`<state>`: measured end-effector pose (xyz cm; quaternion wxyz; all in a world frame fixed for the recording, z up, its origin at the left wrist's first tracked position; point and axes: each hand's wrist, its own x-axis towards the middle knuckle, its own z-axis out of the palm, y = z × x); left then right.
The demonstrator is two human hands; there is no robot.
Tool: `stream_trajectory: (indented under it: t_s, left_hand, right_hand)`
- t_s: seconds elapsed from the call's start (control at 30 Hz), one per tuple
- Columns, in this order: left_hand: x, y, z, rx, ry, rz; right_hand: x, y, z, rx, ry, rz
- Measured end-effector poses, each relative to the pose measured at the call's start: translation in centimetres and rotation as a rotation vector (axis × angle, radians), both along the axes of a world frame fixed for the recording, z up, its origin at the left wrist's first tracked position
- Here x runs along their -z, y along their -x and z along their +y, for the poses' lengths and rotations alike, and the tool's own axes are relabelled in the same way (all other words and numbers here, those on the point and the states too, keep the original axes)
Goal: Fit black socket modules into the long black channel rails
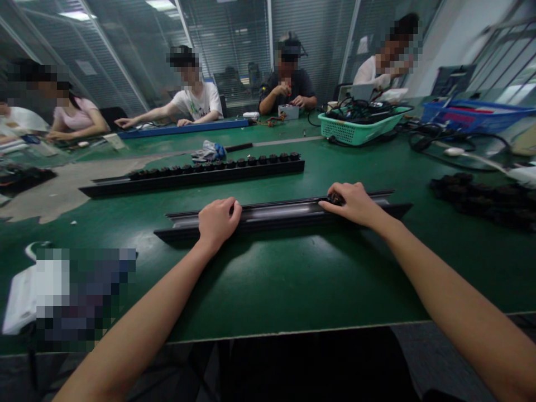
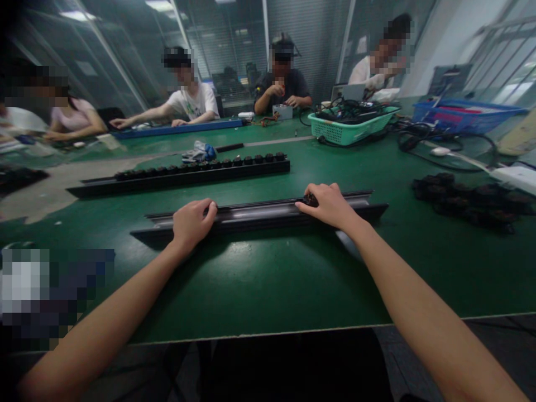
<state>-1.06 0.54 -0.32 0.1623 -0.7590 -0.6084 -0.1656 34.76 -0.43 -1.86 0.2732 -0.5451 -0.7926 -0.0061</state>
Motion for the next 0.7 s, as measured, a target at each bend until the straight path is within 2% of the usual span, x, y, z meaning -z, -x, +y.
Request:
stream_trajectory:
  t_s: [0.3,0.7]
  left_hand:
    - [0.2,0.1,0.09,0.022,-0.018,-0.018]
    - [0.05,0.03,0.03,0.016,-0.007,-0.016]
  right_hand:
    - [0.24,0.95,-0.05,0.1,-0.01,0.044]
    - [0.7,0.55,0.14,0.111,-0.007,0.199]
